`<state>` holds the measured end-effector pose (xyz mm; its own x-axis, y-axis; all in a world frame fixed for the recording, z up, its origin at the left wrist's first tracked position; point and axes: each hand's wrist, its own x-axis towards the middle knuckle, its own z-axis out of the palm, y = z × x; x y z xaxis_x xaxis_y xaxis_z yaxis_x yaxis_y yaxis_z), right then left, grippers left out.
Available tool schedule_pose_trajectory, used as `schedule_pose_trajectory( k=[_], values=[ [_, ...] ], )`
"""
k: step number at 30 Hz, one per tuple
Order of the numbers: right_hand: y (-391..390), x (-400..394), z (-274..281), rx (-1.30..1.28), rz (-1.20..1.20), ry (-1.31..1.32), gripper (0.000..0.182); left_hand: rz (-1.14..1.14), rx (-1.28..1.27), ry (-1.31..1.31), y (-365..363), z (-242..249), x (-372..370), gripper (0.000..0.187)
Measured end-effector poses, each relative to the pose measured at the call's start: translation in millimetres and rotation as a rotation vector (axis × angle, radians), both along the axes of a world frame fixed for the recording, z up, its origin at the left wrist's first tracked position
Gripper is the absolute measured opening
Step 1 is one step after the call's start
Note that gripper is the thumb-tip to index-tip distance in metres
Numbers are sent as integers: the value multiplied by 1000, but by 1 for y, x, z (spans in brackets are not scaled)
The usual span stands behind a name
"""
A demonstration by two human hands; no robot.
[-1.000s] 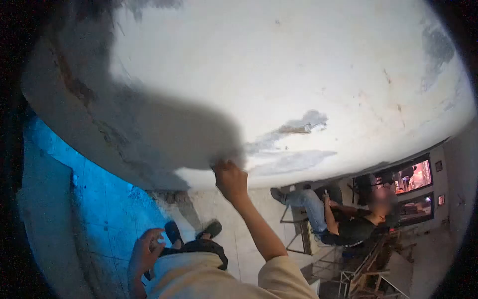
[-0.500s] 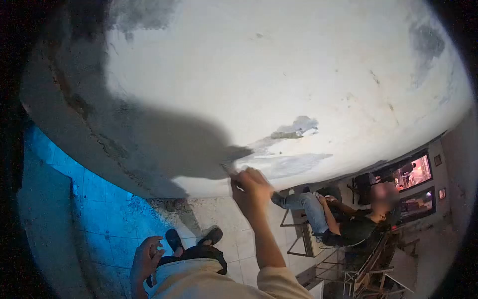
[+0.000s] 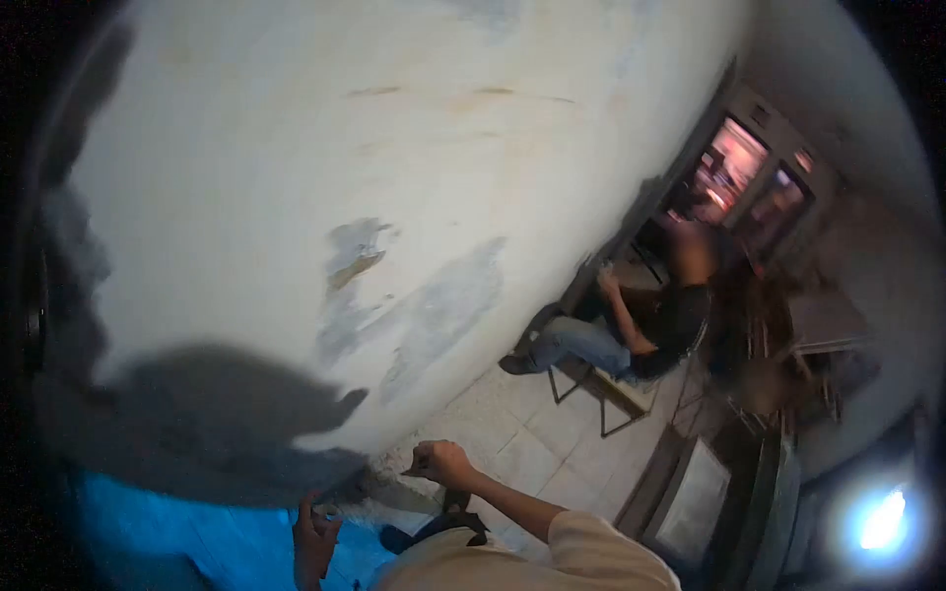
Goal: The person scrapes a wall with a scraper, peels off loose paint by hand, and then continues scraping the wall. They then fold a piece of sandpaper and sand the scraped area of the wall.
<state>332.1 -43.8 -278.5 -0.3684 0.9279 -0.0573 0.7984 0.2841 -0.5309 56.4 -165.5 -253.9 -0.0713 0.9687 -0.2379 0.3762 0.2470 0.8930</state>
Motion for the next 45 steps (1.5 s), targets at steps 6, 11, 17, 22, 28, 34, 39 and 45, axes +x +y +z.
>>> schedule_pose_trajectory(
  k=[6,11,17,22,28,34,39,45],
  values=[
    [-29,24,-28,-201,-215,333,26,-48,34,55,60,1,18,56],
    [-49,21,-41,-233,-299,392,24,-207,774,541,114,33,29,39],
    [-58,14,-41,-237,-209,351,24,-631,1142,1323,186,87,17,35],
    [-65,18,-39,-190,-209,327,21,-631,1327,1613,221,73,15,46],
    [-68,33,-52,-231,-282,380,22,-684,1191,1808,248,78,65,51],
    [-58,43,-51,-253,-358,378,24,-820,982,1850,234,94,26,54],
    [-44,32,-45,-376,-353,509,26,-814,1084,1735,244,79,46,52],
    [-45,29,-19,-591,-435,1042,30,-910,1201,1280,223,92,92,53]
  ],
)
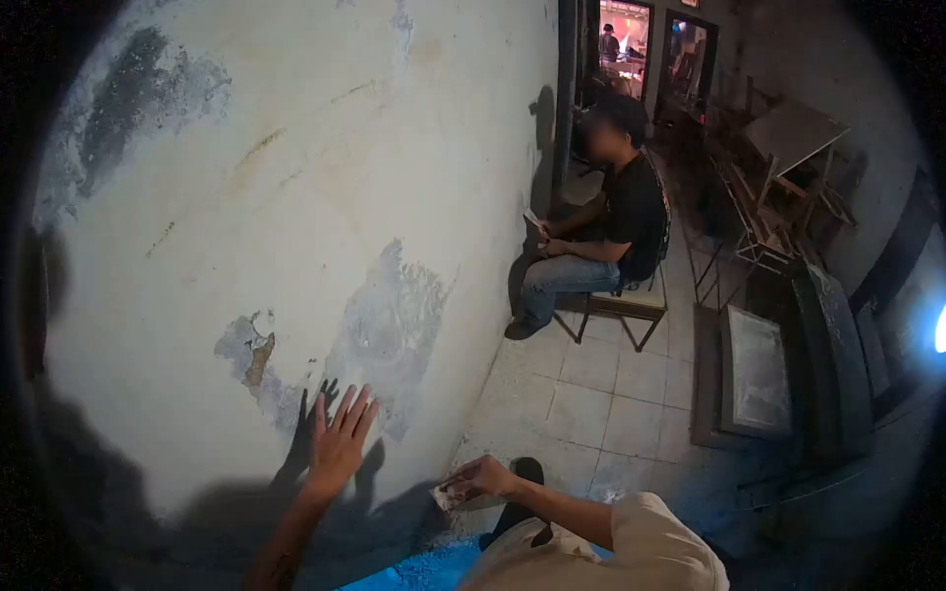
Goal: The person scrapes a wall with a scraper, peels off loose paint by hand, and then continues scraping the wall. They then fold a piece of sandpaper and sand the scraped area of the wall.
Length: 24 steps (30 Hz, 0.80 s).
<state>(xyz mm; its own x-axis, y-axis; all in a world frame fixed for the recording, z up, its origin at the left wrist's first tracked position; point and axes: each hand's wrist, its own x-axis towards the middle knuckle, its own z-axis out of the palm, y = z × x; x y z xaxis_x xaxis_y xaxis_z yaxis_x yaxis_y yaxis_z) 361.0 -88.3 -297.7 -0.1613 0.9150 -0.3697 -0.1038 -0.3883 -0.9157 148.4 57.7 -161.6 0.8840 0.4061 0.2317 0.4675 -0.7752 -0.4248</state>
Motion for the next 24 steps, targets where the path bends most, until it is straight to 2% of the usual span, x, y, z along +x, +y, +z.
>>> schedule_pose_trajectory(
  k=[1,3,4,5,7,8,9,11,12,13,15,19,22,23,24],
  values=[
    [-4,-1,-3,-5,-2,1,30,-2,-5,1,-6,-2,1,53],
    [-9,-2,-22,-203,-101,78,29,-89,-416,-313,-20,-9,-2,48],
    [-10,-2,-36,-315,-99,166,33,-60,-437,-346,-28,-13,-7,46],
    [-18,-5,-51,-310,-94,167,33,-56,-431,-346,-41,-21,-13,46],
    [-30,-13,-68,-334,-267,560,40,137,-802,-866,-65,-41,-27,47],
    [-32,-15,-87,-411,-288,503,44,280,-847,-913,-75,-54,-37,50],
    [-37,-13,-96,-436,-283,510,44,303,-861,-904,-80,-69,-43,50],
    [-43,-13,-88,-464,-125,243,44,425,-909,-1115,-103,-97,-67,53],
    [-47,-17,-84,-487,-163,340,43,495,-859,-1074,-118,-87,-69,54],
    [-42,-19,-79,-503,-201,429,42,576,-919,-1138,-131,-101,-79,52],
    [-31,-25,-56,-354,-95,229,40,621,-958,-1232,-156,-113,-92,51],
    [-10,-44,-46,-339,-19,263,37,732,-986,-1372,-217,-141,-118,52],
    [5,-51,-27,-393,64,456,42,924,-1071,-1753,-250,-153,-122,50],
    [11,-53,-23,-398,71,454,42,932,-1066,-1758,-256,-157,-124,50],
    [17,-56,-19,-299,103,310,33,973,-1097,-1886,-256,-146,-120,50]
  ],
)
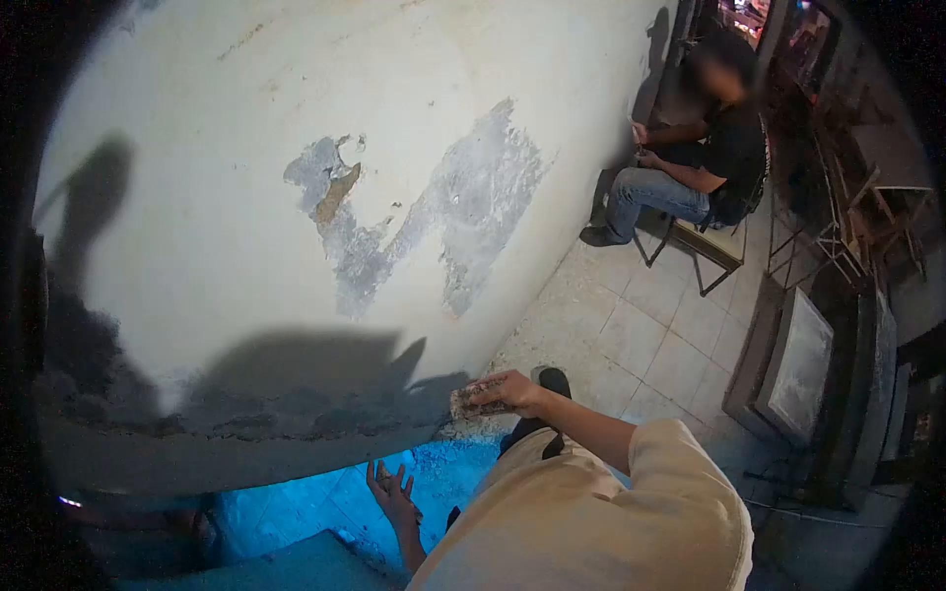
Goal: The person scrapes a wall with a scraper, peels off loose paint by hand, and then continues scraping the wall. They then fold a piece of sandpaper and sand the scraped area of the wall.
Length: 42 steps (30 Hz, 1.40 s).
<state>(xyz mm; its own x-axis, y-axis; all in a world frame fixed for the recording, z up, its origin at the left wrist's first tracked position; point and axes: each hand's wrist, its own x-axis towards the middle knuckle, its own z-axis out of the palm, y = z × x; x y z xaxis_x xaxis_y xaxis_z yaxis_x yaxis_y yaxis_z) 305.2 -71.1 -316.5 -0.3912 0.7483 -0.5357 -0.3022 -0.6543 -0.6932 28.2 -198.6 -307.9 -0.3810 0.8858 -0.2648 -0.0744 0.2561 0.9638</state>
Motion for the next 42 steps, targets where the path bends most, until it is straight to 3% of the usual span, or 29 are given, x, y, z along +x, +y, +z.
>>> schedule_pose_trajectory(
  k=[1,2,4,5,7,8,9,10,11,12,14,15,17,19,21,23,24,27,29,33,35,38,42],
  values=[
    [3,-2,1,111,36,-132,25,76,-37,-105,1,6,3,49],
    [14,-3,-38,420,61,-463,24,86,-40,-103,4,7,1,49],
    [44,5,-28,661,-5,-575,21,-13,7,-95,8,9,-5,54],
    [61,8,-6,810,-18,-768,16,0,0,-94,11,14,-5,54],
    [98,14,24,1016,-78,-904,10,-9,123,85,17,31,-9,51],
    [114,18,52,1273,-49,-1112,8,60,147,217,15,21,-28,47],
    [123,22,86,1466,-85,-1162,10,176,331,445,15,-12,-75,41],
    [126,19,122,1498,-87,-1280,12,244,292,629,18,22,-95,39],
    [130,13,138,1509,-73,-1263,12,401,290,1019,32,80,-93,38],
    [135,7,150,1593,-56,-1267,12,644,372,1159,45,120,-100,38],
    [157,-12,144,1783,39,-1312,10,745,593,1308,59,190,-128,43],
    [162,-12,145,1795,58,-1292,10,824,747,1414,84,251,-88,41],
    [173,-10,147,1829,198,-1301,9,741,1104,1817,108,312,-95,33],
    [161,-1,176,1838,227,-1302,7,562,1289,1913,137,363,-81,26],
    [152,3,195,1913,97,-1253,5,509,1220,2008,168,374,-101,24],
    [165,-7,160,1954,133,-1294,5,310,1174,2291,208,383,-111,28],
    [170,-10,150,2000,164,-1338,9,298,1197,2313,225,384,-86,29],
    [167,4,176,2025,309,-1481,13,324,1229,2322,240,380,-59,31],
    [153,12,199,2012,134,-1317,5,358,1252,2315,243,379,-59,32],
    [180,-3,149,1962,185,-1398,7,367,1321,2309,248,379,-62,33],
    [173,1,163,1956,248,-1456,9,375,1337,2289,244,376,-62,33],
    [160,9,187,1923,119,-1305,14,385,1370,2310,244,380,-65,33],
    [181,-4,148,1957,156,-1451,14,434,1295,2347,243,379,-64,33]
  ],
)
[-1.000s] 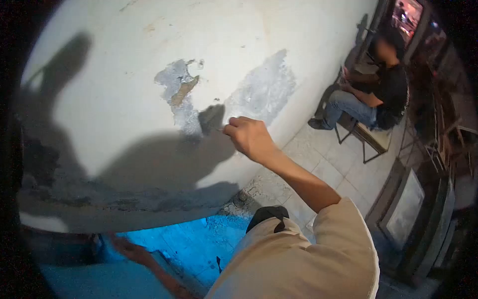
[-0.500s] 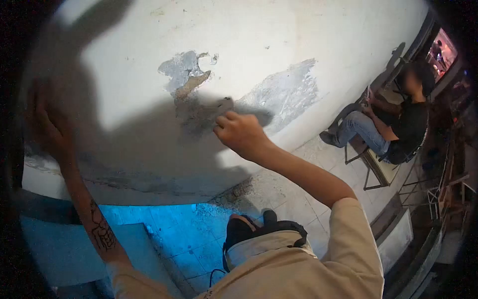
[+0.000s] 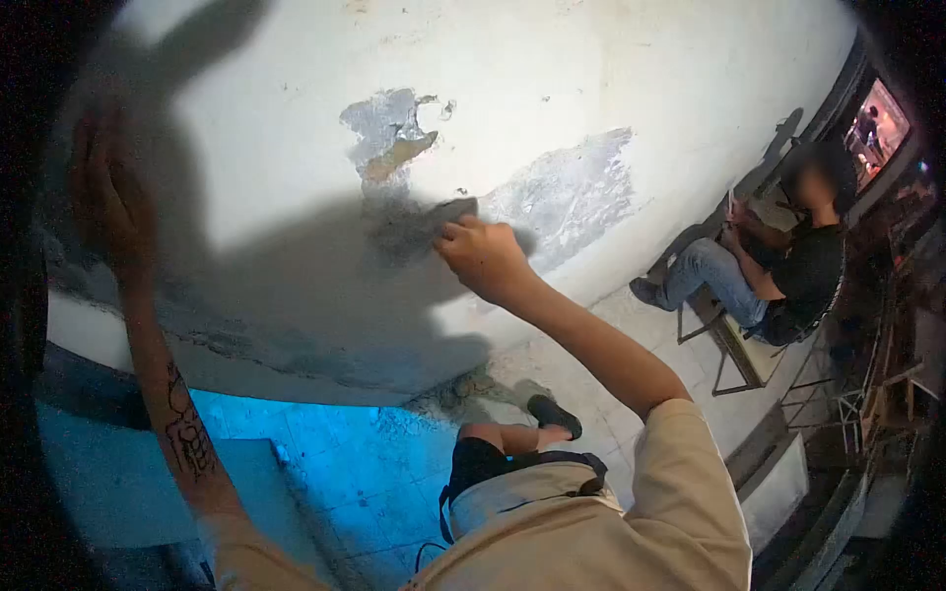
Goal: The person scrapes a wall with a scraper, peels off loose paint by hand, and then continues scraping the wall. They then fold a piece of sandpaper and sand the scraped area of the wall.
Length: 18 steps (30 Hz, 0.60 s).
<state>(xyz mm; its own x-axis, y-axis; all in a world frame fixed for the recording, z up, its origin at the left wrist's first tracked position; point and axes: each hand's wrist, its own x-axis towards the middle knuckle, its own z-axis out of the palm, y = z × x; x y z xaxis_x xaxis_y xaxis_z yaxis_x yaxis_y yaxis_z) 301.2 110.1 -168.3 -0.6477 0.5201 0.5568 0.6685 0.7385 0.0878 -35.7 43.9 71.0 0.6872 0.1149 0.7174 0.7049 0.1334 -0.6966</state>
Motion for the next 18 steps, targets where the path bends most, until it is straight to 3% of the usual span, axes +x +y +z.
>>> schedule_pose_trajectory(
  k=[4,7,12,14,18],
  values=[
    [-20,16,46,-108,48,104,14,-44,-32,21,3,2,-6,33],
    [-1,-1,3,-77,27,15,13,13,-8,15,3,-2,-9,32],
    [-10,13,38,-105,52,128,5,-33,1,21,4,0,-2,33],
    [2,-2,6,-85,51,83,5,-7,-16,9,4,-3,-4,33],
    [-3,6,4,-88,61,56,5,-61,19,-25,5,-7,-4,33]
  ],
)
